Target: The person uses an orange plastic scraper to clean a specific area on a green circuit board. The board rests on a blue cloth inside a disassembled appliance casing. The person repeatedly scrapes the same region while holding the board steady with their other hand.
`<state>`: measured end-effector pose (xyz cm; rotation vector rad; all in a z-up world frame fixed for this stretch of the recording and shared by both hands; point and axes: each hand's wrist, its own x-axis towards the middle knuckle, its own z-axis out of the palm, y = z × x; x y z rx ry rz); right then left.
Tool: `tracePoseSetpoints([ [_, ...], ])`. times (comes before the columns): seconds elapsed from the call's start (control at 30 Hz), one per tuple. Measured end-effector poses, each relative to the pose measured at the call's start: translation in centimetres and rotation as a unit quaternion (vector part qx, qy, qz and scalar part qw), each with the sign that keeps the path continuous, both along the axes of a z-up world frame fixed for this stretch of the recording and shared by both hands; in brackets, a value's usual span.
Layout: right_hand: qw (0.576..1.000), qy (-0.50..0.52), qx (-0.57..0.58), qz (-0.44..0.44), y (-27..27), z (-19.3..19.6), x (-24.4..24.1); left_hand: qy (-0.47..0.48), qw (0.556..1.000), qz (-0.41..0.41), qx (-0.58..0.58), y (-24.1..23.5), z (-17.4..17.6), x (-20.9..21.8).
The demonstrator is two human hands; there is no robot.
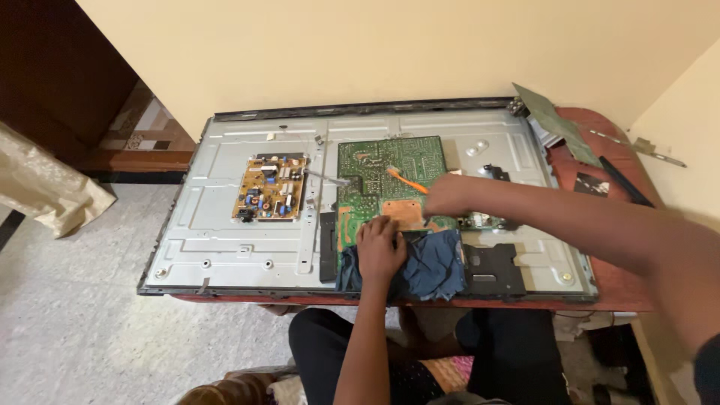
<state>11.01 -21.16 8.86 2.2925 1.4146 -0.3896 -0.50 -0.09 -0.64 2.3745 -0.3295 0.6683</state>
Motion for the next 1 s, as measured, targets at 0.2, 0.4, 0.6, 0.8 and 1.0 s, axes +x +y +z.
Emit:
tracePoseSetpoints([
  [0.2,0.994,0.0,0.108,-0.024,-4.3,-1.2,-2.2,-0.013,1.0,-0.011,0.004,0.1,0.8,0.4],
  [0.4,0.988,-0.029,0.102,-0.109,-4.6,-1.4,-4.6,-0.011,1.0,-0.003,0.021,0.0,0.3,0.5],
  [0.6,0.976,-0.073,0.184,-0.095,-4.5,-2.1,-6.6,-0.014,1.0,-0.004,0.02,-0.2,0.3,0.1],
  [0.8,0.97,-0.114,0.146,-0.16,-3.6,-2.9,-8.1,-0.02,0.999,0.0,0.027,0.1,0.8,0.4],
  [1.0,0.942,-0.168,0.215,-0.196,-3.3,-4.1,-10.5,-0.013,1.0,-0.006,0.005,0.1,0.7,0.1],
])
